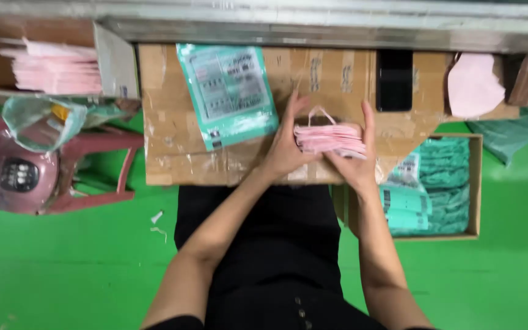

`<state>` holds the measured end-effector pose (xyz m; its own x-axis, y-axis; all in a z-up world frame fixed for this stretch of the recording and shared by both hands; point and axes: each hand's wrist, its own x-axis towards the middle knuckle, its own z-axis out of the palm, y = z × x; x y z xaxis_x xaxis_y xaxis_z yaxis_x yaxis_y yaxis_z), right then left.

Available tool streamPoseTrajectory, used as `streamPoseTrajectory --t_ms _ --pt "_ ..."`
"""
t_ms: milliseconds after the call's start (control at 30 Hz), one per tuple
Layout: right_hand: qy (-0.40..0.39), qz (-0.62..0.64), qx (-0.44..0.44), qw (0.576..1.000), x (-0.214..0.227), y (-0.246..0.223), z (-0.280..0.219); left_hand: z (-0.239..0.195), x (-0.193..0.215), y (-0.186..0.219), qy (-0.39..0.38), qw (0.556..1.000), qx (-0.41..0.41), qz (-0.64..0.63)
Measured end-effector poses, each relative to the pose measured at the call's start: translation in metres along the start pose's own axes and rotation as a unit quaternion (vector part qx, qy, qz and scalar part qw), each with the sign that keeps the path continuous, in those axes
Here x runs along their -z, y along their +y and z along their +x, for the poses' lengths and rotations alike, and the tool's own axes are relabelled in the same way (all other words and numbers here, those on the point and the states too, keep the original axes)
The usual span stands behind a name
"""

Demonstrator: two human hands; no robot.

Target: Packaging pink face masks into printed plastic bags on a conveyor line.

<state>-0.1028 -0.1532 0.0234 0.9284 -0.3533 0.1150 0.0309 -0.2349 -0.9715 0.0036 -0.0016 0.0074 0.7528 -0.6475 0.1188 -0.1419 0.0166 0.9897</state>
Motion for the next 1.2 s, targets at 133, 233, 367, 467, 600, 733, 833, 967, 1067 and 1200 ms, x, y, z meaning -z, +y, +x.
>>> streamPoseTrajectory --t_ms 133,233,367,467,600,733,833,967,1067,1200 --pt "-0.054 -0.101 0.035 0.993 0.006 0.050 -0.008 -0.002 -0.001 -0.015 -0.057 0.982 0.180 0.004" --pt "-0.009 -0.051 0.086 0.995 0.006 0.064 -0.010 -0.005 -0.005 -0.018 0.011 0.994 0.101 0.041" --pt "0.119 0.013 0.014 0.993 -0.012 0.052 -0.009 -0.028 0.032 0.001 0.015 0.979 -0.110 0.171" --pt "0.201 0.073 0.017 0.977 -0.022 0.046 0.008 -0.030 0.090 0.008 0.105 0.881 -0.239 0.395" --pt "0.156 0.209 -0.074 0.963 -0.046 0.073 0.020 -0.027 0.134 -0.014 0.047 0.842 -0.172 0.509" --pt "0.054 0.239 -0.224 0.943 -0.083 0.039 0.040 -0.021 0.138 -0.052 0.053 0.792 -0.201 0.574" --pt "0.000 0.204 -0.199 0.958 -0.102 0.014 0.051 -0.010 0.141 -0.037 0.032 0.872 -0.167 0.458" --pt "0.032 0.223 -0.143 0.964 -0.096 0.003 0.065 -0.010 0.137 0.010 0.063 0.869 -0.219 0.438" --pt "-0.012 0.244 -0.301 0.922 -0.086 0.009 0.050 -0.016 0.136 0.027 0.068 0.850 -0.257 0.455" --pt "-0.015 -0.131 -0.025 0.991 -0.093 -0.024 0.042 -0.012 0.130 0.070 0.130 0.883 -0.258 0.370"
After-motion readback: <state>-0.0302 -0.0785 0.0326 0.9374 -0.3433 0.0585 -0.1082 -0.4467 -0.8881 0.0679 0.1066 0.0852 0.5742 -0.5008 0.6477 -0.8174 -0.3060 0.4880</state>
